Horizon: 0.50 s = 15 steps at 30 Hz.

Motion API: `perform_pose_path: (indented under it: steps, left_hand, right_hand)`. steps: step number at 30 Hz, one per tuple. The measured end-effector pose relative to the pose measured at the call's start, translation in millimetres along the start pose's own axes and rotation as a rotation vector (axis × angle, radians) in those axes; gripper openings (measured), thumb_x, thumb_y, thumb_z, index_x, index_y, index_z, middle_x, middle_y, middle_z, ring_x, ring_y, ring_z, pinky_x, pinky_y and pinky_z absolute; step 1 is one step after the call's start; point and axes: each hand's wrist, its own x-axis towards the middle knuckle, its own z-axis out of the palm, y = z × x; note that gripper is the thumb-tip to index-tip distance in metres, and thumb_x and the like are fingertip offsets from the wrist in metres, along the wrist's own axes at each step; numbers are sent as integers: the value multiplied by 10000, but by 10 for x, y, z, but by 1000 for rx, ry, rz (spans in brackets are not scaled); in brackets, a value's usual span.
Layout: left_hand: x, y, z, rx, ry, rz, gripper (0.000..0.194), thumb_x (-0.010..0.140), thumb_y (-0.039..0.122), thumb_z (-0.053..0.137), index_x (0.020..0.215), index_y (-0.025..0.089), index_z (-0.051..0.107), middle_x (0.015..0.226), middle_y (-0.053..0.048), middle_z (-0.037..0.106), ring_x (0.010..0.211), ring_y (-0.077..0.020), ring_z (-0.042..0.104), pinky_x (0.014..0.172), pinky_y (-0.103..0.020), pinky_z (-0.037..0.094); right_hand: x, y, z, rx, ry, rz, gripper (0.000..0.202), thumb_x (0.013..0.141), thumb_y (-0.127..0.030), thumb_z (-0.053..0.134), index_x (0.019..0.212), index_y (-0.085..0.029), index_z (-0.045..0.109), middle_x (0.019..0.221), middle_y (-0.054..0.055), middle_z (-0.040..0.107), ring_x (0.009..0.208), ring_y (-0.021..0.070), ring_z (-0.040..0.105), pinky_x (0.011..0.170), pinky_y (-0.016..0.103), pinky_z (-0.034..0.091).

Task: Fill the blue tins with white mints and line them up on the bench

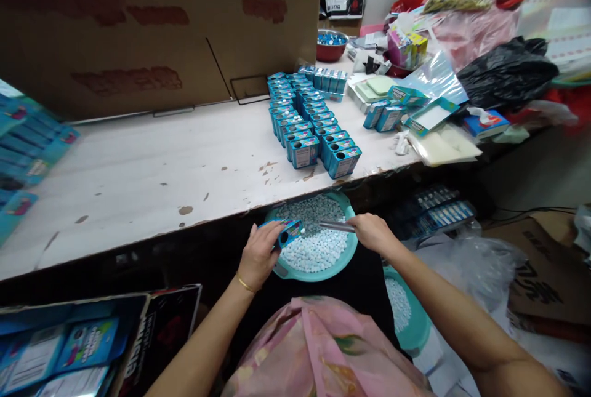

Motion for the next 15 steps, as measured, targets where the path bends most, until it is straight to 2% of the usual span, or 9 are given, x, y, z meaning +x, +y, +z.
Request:
perform_pose_path:
  steps: [3,5,9,11,13,15]
  left_hand:
    - [292,173,-172,-129,84,-104,372,686,274,562,1050,209,519,997,-41,604,916,-181,562,880,-353,415]
    - [602,238,-175,-259,163,-156,386,676,315,578,1032,181,511,897,-18,602,814,-146,570,787,-288,458]
    - [1342,243,102,-445,201,-81,413,637,270,622,1018,155,511,927,-28,583,839,-143,560,772,-276,461]
    - [1607,221,261,-421,206,-117,412,614,189,630,1009,136,524,963,-71,577,849,-165,564,765,-304,469]
    - [1692,170,319,-290,257,-173,462,618,144,621,1064,98,507,981,-130,571,878,-195,558,809,-361,449]
    - [1552,67,235,-207,321,-133,493,681,185,573,1143,61,454,1024,-184,548,890,-197,556,800,-356,452]
  right_hand:
    - [31,82,189,77,2,25,317,808,-203,365,982,-250,625,943,85,638,860,193,582,647,241,362]
    - [51,100,255,111,18,39,322,803,-191,372,998,-251,621,944,79,642,863,183,580,644,229,352]
    - [124,58,313,207,47,11,340,794,-177,373,1015,-260,616,949,65,652,876,170,578,666,216,352]
    - [167,29,364,262,44,-27,336,787,-182,366,973,-258,636,929,55,661,868,167,585,670,211,363]
    - [222,43,465,295,44,-59,343,777,-191,357,951,-238,648,915,57,666,852,169,594,671,212,382]
    - [321,124,625,309,44,-87,365,776,-215,341,982,-206,642,900,66,667,831,176,604,667,222,407]
